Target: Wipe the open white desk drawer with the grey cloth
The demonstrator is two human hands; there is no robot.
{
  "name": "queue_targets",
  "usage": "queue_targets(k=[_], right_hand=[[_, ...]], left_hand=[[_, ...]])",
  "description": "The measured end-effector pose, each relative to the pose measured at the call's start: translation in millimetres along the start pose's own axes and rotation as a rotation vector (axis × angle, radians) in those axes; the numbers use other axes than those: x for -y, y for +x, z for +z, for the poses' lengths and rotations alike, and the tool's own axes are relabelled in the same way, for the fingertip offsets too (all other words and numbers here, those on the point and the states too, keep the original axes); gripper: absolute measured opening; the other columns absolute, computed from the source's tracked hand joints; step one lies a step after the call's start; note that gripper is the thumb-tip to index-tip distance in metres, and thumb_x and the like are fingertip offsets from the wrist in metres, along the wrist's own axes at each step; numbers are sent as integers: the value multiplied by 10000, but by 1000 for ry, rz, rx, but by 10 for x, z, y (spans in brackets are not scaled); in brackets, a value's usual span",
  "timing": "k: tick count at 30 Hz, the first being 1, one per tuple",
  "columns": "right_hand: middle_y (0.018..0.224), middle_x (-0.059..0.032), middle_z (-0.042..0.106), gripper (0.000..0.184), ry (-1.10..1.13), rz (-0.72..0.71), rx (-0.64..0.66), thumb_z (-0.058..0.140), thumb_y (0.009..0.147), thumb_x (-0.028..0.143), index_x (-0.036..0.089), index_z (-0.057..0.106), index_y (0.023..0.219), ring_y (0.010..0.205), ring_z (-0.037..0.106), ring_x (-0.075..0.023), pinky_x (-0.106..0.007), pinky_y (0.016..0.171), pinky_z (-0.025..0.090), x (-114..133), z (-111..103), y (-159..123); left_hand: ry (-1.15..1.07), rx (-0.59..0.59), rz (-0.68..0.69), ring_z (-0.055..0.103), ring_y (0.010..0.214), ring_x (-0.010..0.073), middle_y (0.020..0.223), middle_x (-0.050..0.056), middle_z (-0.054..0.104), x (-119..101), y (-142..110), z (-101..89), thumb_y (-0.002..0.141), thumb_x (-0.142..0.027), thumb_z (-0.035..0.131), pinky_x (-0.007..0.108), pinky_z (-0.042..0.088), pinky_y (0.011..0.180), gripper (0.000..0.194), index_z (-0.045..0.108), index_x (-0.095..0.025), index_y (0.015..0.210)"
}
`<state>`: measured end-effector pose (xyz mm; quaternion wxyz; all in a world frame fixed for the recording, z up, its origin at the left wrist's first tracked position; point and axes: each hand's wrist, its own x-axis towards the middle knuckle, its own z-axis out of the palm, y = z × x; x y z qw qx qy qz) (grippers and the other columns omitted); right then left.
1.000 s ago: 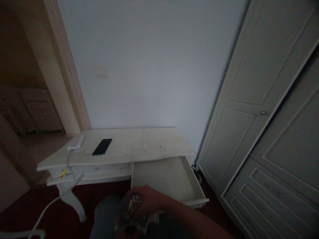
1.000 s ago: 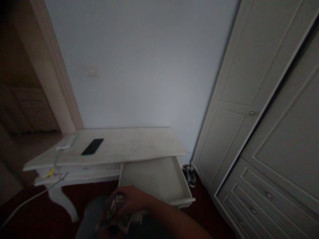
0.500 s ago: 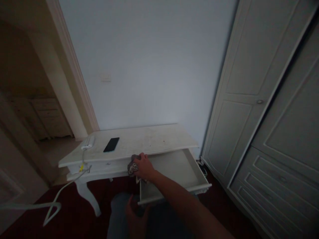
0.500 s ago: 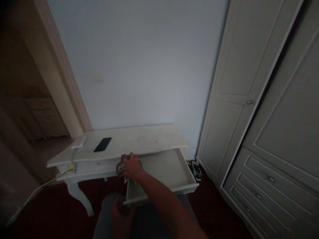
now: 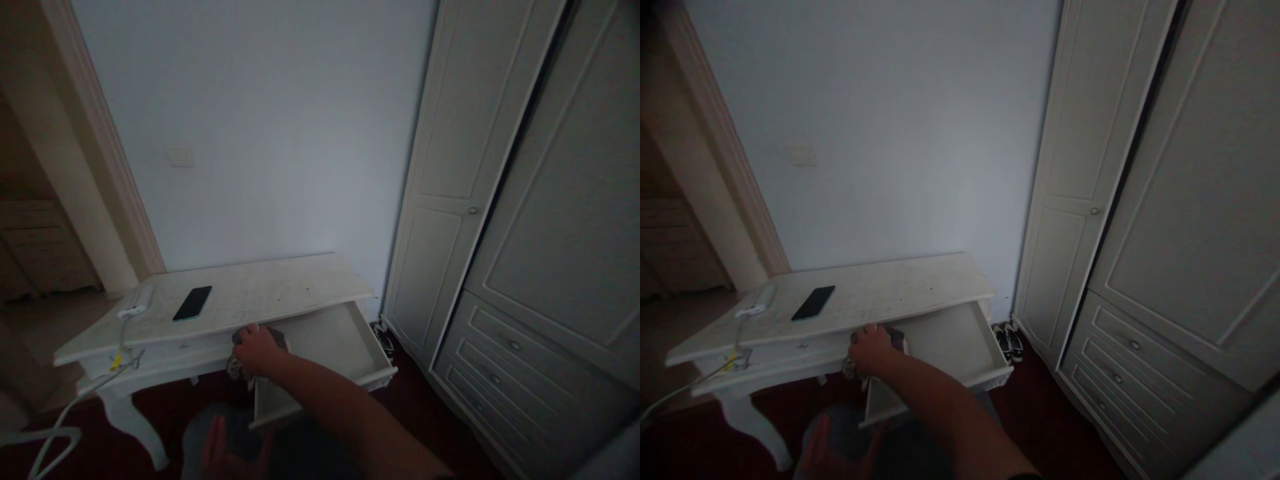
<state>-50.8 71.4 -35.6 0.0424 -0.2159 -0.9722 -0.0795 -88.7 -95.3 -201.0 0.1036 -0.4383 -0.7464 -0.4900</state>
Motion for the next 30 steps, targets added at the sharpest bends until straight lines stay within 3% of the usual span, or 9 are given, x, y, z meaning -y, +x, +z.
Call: queue_targets(k=[3,6,8,12,14,18,24,27,30], right_hand=[[1267,-187,706,447,55,75,98,829,760,502,188,780,1075,1190,646,-402,-553,789,631,-56,19,171],[1172,-188,748,451,70,-52,133,826,753,482,172,785,1078,1120,684,-396,-529,810,624,31,124,76],[1129,-162,766,429,93,-195,70,808,784,461,163,781,1092,1070,704,-359,-495,885,603,108,193,-153],[1291,-124,703,486,247,-429,-145,811,805,438,197,742,1221,1242,612,-310,-385,1015,526,132,263,-900],[1341,-95,647,548,323,-370,-184,818,795,456,296,704,1307,1237,594,-295,-362,945,538,32,285,-1337],[1362,-88,589,540,337,-218,-172,841,729,440,328,719,1242,1208,570,-323,-412,936,520,-433,299,-2203],[1266,-121,581,546,382,269,-236,755,708,314,238,659,1240,1176,568,-322,-455,999,479,-1164,248,-3267],[1318,-145,557,617,337,382,-348,745,681,364,224,619,1268,1215,555,-352,-489,1010,470,-1072,483,-3394],[1336,-132,559,713,207,260,-389,788,643,505,275,599,1291,1209,551,-375,-550,1028,446,-678,886,-3112]], left_hand=[[-47,33,92,487,1418,471,1527,246,502,-103,180,-81,780,-688,633,664,430,1166,876,438,-199,1480],[-174,114,198,433,1491,397,1554,223,493,-188,556,-251,954,-641,395,620,342,1252,714,427,-191,1508],[-252,196,188,479,1468,342,1527,173,554,-275,855,-342,1022,-568,323,573,338,1269,602,483,-207,1476],[-377,553,27,623,1337,283,1410,89,693,-469,1249,-303,1058,-576,244,520,427,1224,598,638,-230,1347],[-368,743,46,650,1302,265,1358,75,733,-538,1256,-211,1065,-556,172,493,447,1209,645,677,-240,1311],[-158,1024,306,657,1269,257,1351,69,742,-699,1000,-82,1060,-451,207,422,465,1175,579,701,-267,1301],[281,1127,609,697,1165,325,1228,142,765,-945,669,11,1084,-438,218,501,519,1038,567,736,-235,1196],[359,1152,597,714,1161,327,1240,140,768,-901,651,97,1074,-488,312,466,541,993,510,713,-233,1259],[386,1201,617,713,1189,346,1282,142,765,-853,697,128,1028,-433,455,470,540,1003,419,690,-247,1320]])
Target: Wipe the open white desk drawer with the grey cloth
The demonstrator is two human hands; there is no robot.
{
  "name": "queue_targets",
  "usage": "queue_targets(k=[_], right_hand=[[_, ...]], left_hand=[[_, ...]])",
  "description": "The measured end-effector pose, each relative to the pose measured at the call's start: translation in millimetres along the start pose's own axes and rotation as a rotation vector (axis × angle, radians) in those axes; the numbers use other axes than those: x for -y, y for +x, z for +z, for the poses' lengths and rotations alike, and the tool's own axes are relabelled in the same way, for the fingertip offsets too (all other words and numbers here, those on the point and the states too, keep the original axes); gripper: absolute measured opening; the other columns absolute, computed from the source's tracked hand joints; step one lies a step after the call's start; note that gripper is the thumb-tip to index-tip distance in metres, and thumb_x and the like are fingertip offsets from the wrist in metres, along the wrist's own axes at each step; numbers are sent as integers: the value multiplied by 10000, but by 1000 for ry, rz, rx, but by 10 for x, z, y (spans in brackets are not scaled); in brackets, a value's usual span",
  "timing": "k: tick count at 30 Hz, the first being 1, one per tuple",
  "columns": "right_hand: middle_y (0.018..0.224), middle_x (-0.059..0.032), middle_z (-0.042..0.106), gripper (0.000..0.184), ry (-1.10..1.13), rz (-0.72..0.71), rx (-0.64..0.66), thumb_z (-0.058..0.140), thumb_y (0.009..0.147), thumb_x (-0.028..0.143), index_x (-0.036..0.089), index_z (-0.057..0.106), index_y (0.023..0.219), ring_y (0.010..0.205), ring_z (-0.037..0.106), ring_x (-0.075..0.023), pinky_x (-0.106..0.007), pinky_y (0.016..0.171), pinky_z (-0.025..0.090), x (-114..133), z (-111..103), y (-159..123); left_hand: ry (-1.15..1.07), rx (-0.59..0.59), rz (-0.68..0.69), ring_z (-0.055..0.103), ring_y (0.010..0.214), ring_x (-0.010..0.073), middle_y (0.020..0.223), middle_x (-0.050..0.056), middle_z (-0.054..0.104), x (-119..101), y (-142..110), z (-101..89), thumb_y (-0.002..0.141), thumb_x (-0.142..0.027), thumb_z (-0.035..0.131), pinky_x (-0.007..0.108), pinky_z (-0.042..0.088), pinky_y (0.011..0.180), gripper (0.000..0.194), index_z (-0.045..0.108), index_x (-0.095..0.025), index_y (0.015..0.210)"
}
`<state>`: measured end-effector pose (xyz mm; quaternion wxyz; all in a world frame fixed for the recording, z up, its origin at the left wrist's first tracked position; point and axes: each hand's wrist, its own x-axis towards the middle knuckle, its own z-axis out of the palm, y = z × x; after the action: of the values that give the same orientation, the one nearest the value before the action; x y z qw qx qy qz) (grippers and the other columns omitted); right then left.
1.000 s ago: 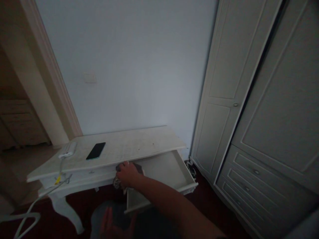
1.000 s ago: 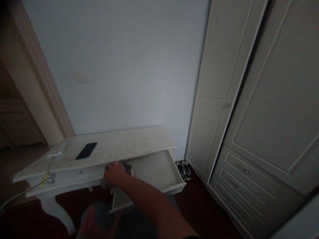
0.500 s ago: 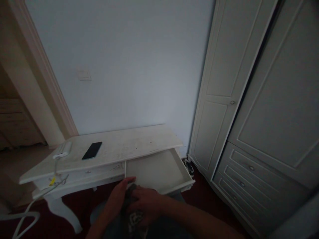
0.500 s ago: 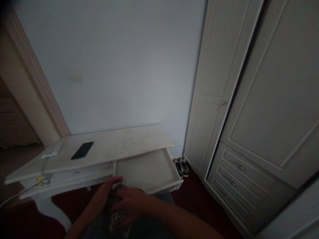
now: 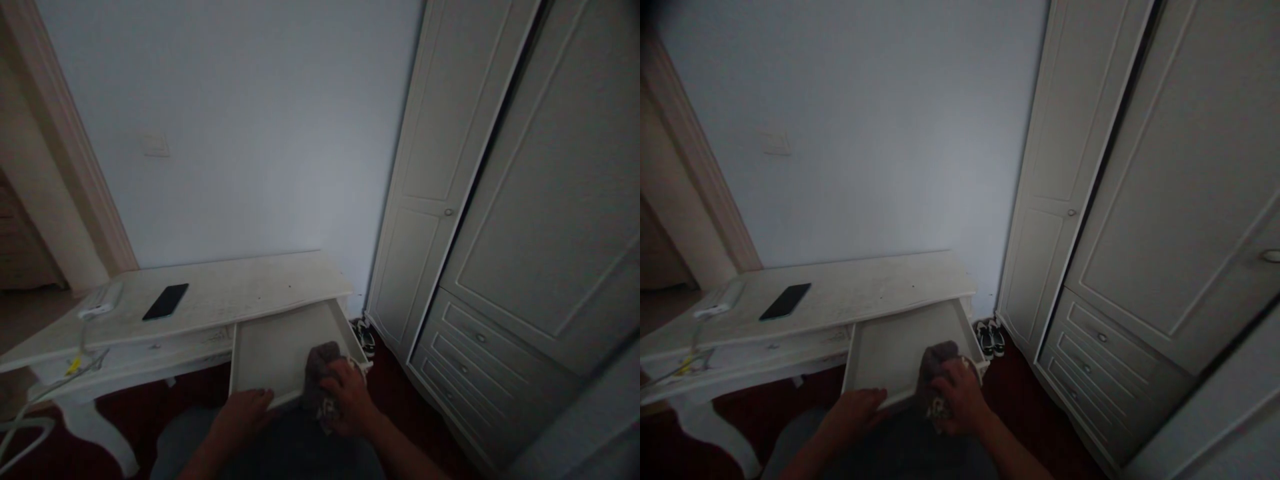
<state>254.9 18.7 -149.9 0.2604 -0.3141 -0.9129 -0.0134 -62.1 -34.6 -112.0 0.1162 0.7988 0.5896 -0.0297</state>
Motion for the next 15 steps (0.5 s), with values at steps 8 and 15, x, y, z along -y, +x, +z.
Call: queue_targets(k=[8,15], right_hand=[[1320,-71,577,610,-110,-263,-66,813,738,503,369,580,1286,1171,530,-312,-475,974,478,508,685,548],[1301,-110,561,661,-96,108,-118,725,665,159,334,636,1296,1144,577,-350,-497,944,496,-425,-24,4]], left_hand=[[-53,-32,-12,731,1174,316,1247,102,793,199,16,-280,941,-264,516,409,543,980,333,749,-277,1179],[-23,-71,-4,705,1213,342,1298,121,769,317,184,-311,1009,-491,424,471,514,1038,460,696,-271,1308]])
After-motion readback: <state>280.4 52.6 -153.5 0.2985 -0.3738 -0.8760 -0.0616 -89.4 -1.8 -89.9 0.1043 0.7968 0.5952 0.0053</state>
